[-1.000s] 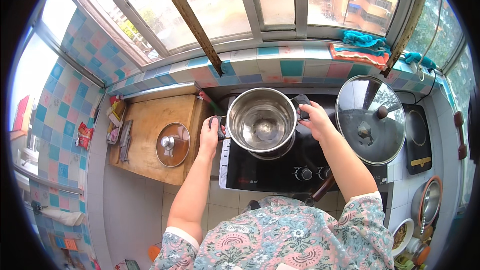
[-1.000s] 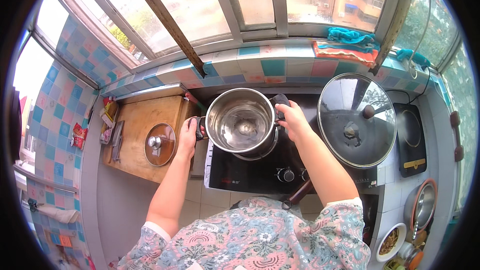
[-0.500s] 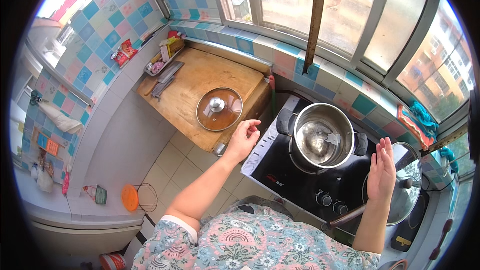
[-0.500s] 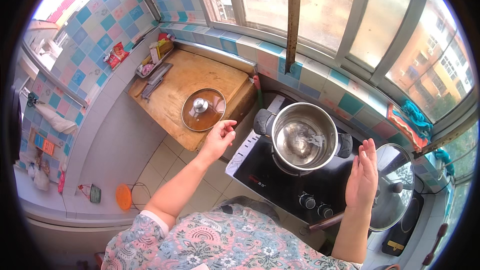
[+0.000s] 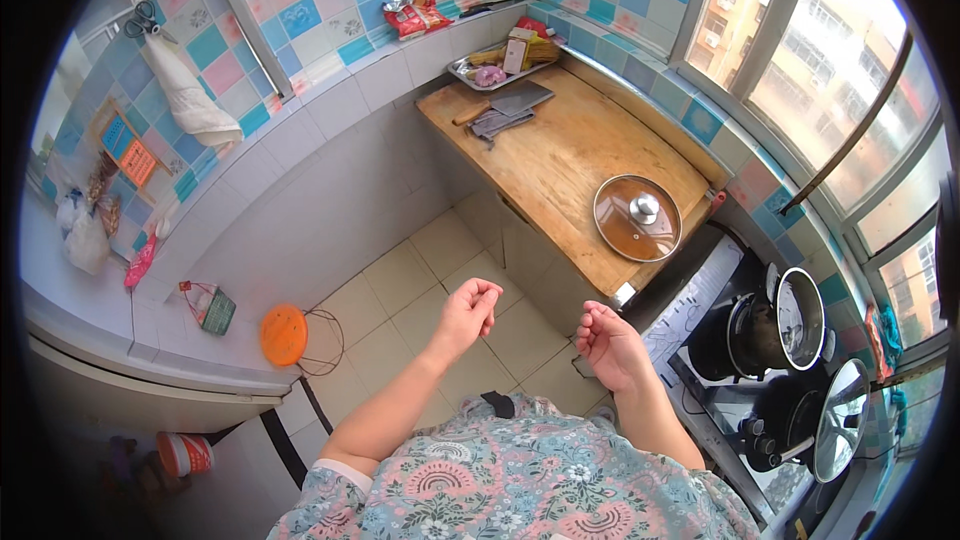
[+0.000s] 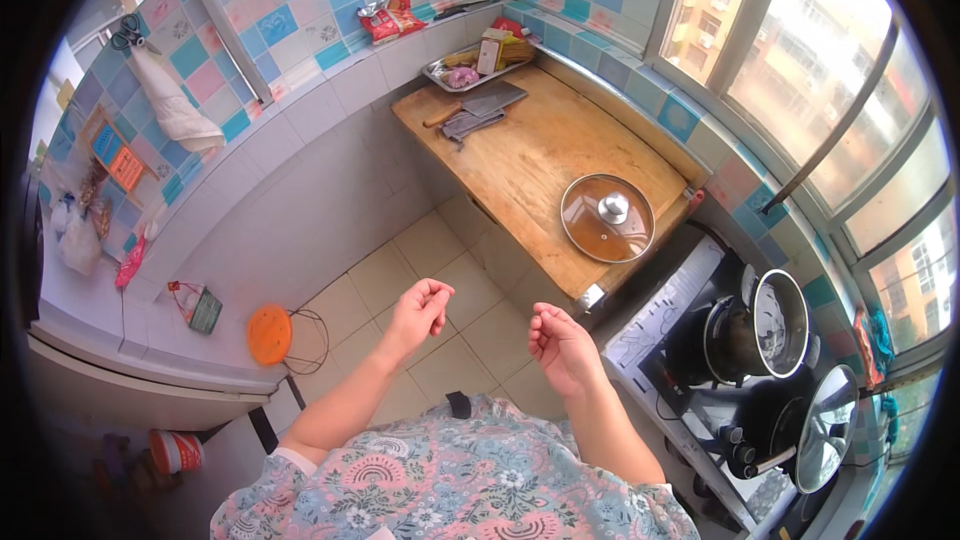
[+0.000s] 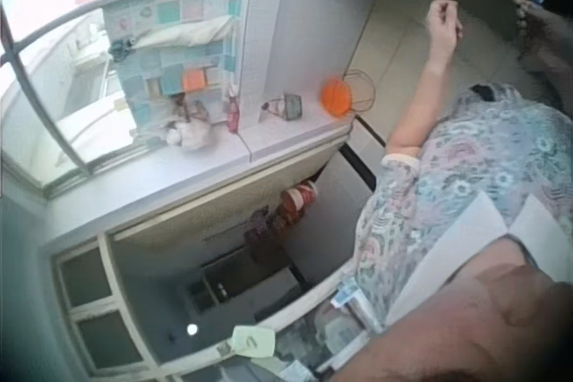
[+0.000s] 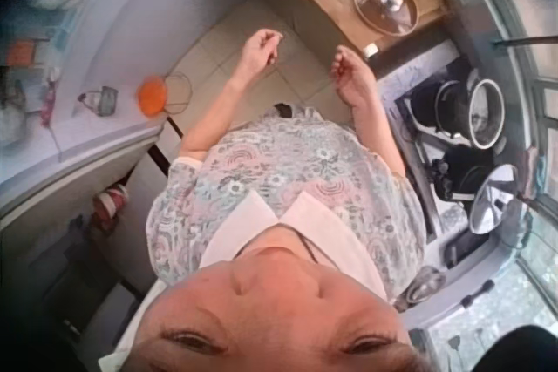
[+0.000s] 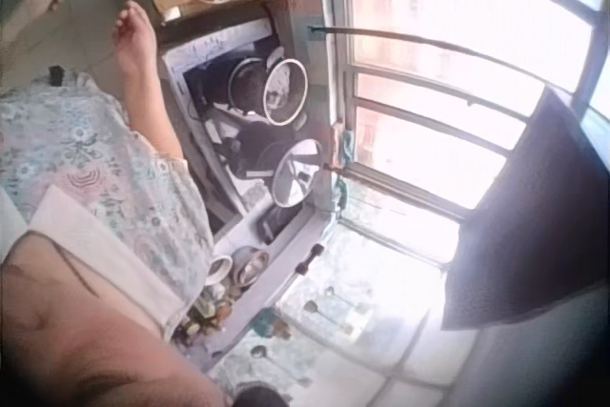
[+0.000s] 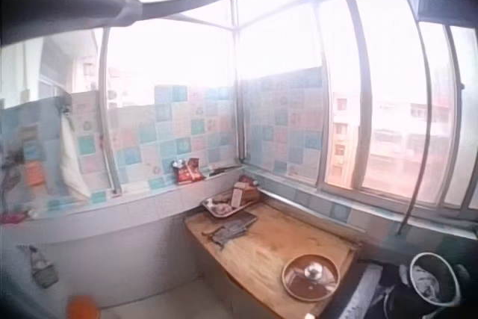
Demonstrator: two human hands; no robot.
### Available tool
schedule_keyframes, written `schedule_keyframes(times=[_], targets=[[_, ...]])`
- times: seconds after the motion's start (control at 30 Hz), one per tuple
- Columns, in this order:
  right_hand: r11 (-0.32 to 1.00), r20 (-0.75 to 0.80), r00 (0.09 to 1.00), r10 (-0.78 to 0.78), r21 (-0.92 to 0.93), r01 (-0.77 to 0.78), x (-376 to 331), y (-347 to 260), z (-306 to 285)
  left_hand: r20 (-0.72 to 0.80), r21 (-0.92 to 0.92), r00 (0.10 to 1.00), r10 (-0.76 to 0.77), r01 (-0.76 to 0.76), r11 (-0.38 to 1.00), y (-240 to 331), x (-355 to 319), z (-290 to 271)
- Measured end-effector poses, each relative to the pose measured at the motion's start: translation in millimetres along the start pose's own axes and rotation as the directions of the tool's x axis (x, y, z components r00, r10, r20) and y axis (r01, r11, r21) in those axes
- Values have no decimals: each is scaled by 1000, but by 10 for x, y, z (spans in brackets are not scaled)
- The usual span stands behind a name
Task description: The person washes a small metal pot in a kitchen sink using a cloth and running water. They also handle and hang towels on a rack above the sink and retrieve a cloth from a drawer before placing the pot on the stove.
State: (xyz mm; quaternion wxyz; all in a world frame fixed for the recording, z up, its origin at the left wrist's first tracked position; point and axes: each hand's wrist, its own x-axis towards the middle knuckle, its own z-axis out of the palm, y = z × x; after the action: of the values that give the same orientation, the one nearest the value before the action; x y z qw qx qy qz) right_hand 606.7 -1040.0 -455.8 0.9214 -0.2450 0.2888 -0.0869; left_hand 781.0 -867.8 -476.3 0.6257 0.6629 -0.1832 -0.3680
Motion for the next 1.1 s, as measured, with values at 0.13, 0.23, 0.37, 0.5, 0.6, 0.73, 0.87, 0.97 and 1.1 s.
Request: schedule_keyframes(times=[0.13,0.23,0.37,0.5,0.6,0.73,0.87,0.97,1.1], targets=[[988,41,995,90,-128,-84,625,502,749,-148,-41,987,-53,48,998,-108,-89,-986],[976,66,991,114,-192,-99,991,679,1137,-138,-57,988,-74,67,996,-85,-17,-1439],[965,10,994,113,-239,-107,1625,733,1422,-151,-96,985,-82,67,993,-56,262,-1788],[933,-90,991,99,-337,-124,2354,757,1575,-124,-117,986,-109,94,989,-50,705,-2028],[295,77,968,-239,-944,148,3122,955,1229,-84,-55,988,-133,128,990,-79,1103,-2262],[-472,291,884,-365,-877,93,3986,996,1139,-72,29,968,-242,244,969,-73,1608,-2645],[-590,129,929,-348,-800,-110,4622,1085,1076,-36,91,952,-304,306,948,-96,2133,-2914],[-545,-32,946,-323,-811,-214,4798,1062,1171,-1,104,950,-312,311,945,-110,2446,-2962],[-494,-55,925,-375,-833,-250,4878,1103,1261,82,303,943,-323,285,909,-62,2705,-3060]])
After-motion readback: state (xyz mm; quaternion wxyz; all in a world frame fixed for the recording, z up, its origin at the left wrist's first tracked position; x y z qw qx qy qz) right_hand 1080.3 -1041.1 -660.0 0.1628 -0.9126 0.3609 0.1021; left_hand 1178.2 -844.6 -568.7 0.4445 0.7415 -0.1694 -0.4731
